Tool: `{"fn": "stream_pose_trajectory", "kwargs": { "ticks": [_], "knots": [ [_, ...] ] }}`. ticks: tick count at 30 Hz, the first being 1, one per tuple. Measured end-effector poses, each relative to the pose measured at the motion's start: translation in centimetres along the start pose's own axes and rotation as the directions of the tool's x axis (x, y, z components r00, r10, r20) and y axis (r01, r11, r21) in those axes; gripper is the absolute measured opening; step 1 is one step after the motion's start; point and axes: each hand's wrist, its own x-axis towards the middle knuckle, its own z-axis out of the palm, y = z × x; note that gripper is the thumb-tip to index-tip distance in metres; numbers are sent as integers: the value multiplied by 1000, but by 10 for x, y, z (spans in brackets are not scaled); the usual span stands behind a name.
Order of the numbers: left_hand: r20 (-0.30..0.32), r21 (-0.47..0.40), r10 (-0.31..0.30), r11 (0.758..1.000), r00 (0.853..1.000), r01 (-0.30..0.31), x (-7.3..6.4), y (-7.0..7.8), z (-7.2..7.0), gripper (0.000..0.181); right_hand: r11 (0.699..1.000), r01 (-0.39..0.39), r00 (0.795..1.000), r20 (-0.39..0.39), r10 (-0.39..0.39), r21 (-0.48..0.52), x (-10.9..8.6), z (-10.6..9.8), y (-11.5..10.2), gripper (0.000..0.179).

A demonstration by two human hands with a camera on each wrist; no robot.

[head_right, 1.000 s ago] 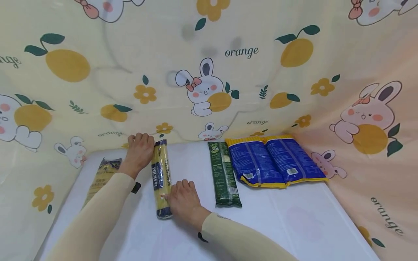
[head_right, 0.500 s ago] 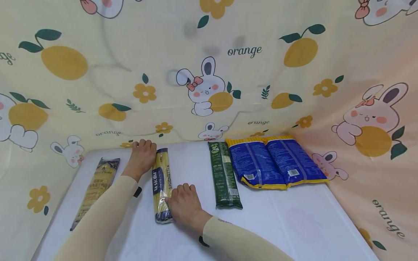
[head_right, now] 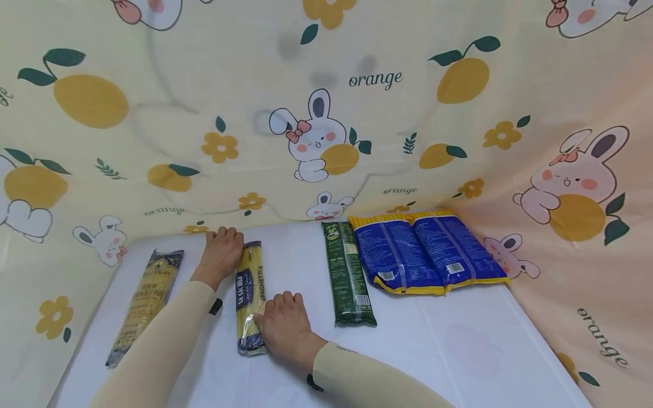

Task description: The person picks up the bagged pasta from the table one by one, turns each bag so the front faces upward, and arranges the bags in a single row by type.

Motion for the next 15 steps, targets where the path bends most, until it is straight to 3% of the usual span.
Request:
{"fn": "stream_pose_trajectory", "kwargs": {
  "ticks": [8, 15],
  "knots": [
    [93, -35, -56, 998, 994, 59, -14, 2, -4, 29, 1000, -5, 999, -42, 5, 8, 0, -1, 0, 50],
    [118, -103, -67, 992, 991, 79, -28, 12, -5, 38, 1000, -4, 997, -81, 3, -3, 5, -5, 8, 50]
  ]
}}
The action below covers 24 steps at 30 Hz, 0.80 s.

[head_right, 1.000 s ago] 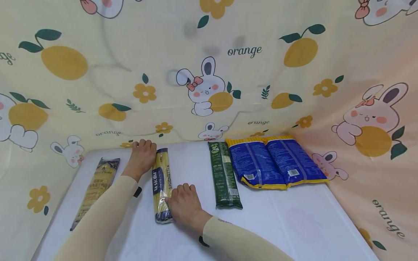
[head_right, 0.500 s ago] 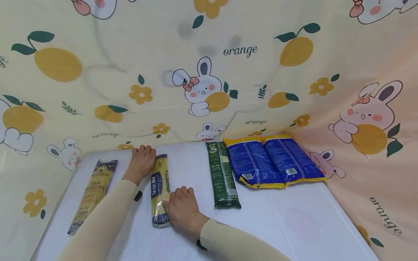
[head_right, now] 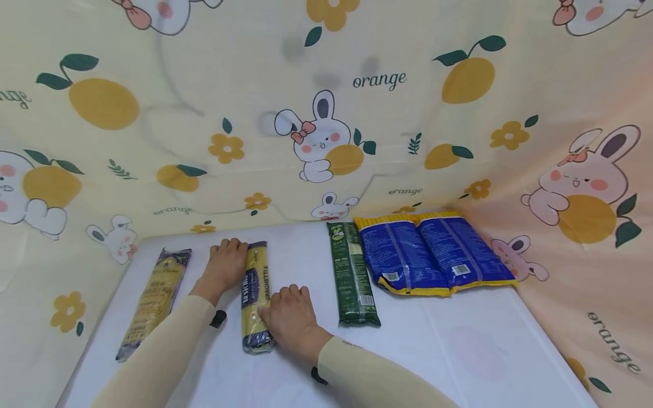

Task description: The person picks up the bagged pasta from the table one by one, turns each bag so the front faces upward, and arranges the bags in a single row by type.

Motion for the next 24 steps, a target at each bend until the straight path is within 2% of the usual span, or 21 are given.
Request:
{"fn": "stream_pose_trajectory", "kwargs": {
  "ticks": [8, 13, 18, 22, 24],
  "knots": [
    [-24, -72, -18, 997, 1000, 16, -29, 21, 0, 36, 998, -49, 994, -99, 53, 43, 6, -6, 23, 47],
    [-20, -112, -6, 994, 1000, 4, -54, 45, -14, 38, 995, -74, 988, -128, 82, 67, 1, -7, 47, 45],
    [-44, -119, 39, 992, 998, -44, -78, 70, -20, 43, 996, -60, 981, -183, 70, 59, -8, -6, 75, 41],
    [-55, -113, 65, 991, 996, -71, -90, 87, -19, 53, 995, -89, 983, -158, 95, 45, -14, -8, 97, 40],
    [-37, -141, 44, 989, 998, -49, -94, 96, -18, 57, 994, -101, 984, -143, 105, 40, -18, -8, 108, 41]
  ]
}}
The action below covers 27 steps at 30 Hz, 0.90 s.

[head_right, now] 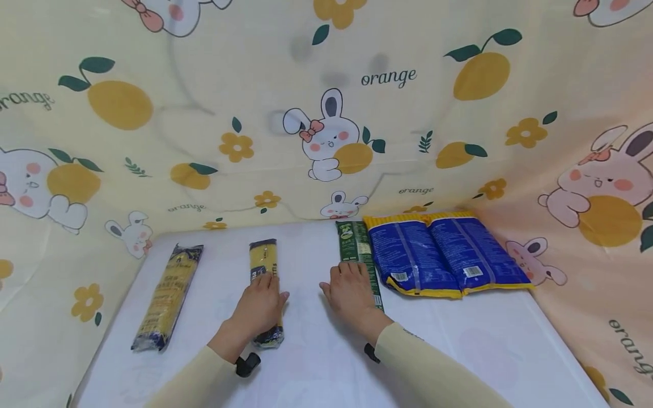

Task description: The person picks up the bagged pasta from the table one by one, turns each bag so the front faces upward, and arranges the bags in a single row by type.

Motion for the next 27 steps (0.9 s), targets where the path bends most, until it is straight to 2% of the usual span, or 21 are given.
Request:
{"fn": "stream_pose_trajectory", "kwargs": {
  "ticks": [3, 5, 7, 10, 13, 19, 27],
  "knots": [
    [43, -63, -57, 996, 997, 59, -1, 12, 4, 64, 1000, -30, 998, 47, 30, 6, -5, 0, 18, 47],
    [83, -101, -111, 988, 990, 119, -1, 18, 9, 69, 998, -50, 994, 101, 48, 24, -7, 1, 26, 55],
    [109, -112, -144, 981, 984, 156, -2, 22, 14, 75, 995, -83, 981, 178, 73, 50, -9, 3, 32, 64],
    [111, -96, -168, 979, 980, 179, -3, 24, 23, 79, 989, -119, 957, 276, 91, 84, -11, 4, 38, 72],
    [91, -75, -169, 981, 981, 176, -4, 24, 28, 79, 985, -130, 944, 319, 89, 110, -13, 6, 41, 75],
    [69, -63, -135, 988, 988, 139, -7, 18, 30, 72, 981, -139, 934, 348, 85, 135, -14, 6, 43, 76],
    [79, -44, -98, 994, 992, 101, -18, -7, 27, 67, 981, -138, 926, 368, 80, 133, -15, 7, 45, 77]
  ]
}}
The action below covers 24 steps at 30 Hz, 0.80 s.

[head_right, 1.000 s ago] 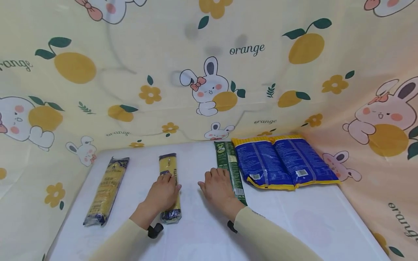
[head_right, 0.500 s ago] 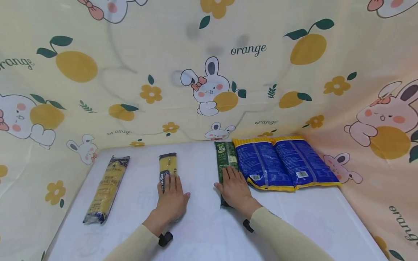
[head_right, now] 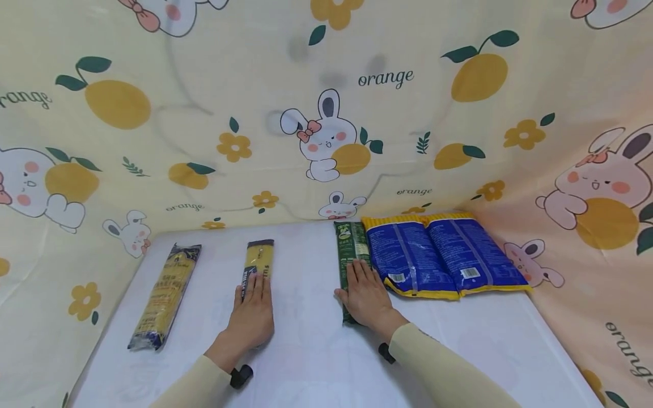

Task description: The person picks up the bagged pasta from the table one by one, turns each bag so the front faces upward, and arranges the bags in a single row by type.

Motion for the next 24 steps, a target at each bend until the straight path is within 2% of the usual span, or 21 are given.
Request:
{"fn": "stream_pose_trajectory", "kwargs": {
  "ticks": [6, 15, 20, 24],
  "knots": [
    [24, -6, 12, 1000, 1000, -12, -8, -32, -7, 65, 1000, -10, 1000, 18, 10, 3, 1, 0, 0, 78],
    [49, 2, -28, 1000, 998, 28, -23, -83, -12, 65, 1000, -14, 1000, 20, 14, -9, 2, 4, -1, 79],
    [54, -2, -62, 998, 997, 62, -25, -96, -15, 65, 1000, -18, 1000, 24, 18, -13, 3, 4, -1, 79],
    [55, -15, -55, 998, 997, 56, -25, -104, -17, 65, 1000, -19, 1000, 23, 19, -7, 2, 3, -2, 79]
  ]
}}
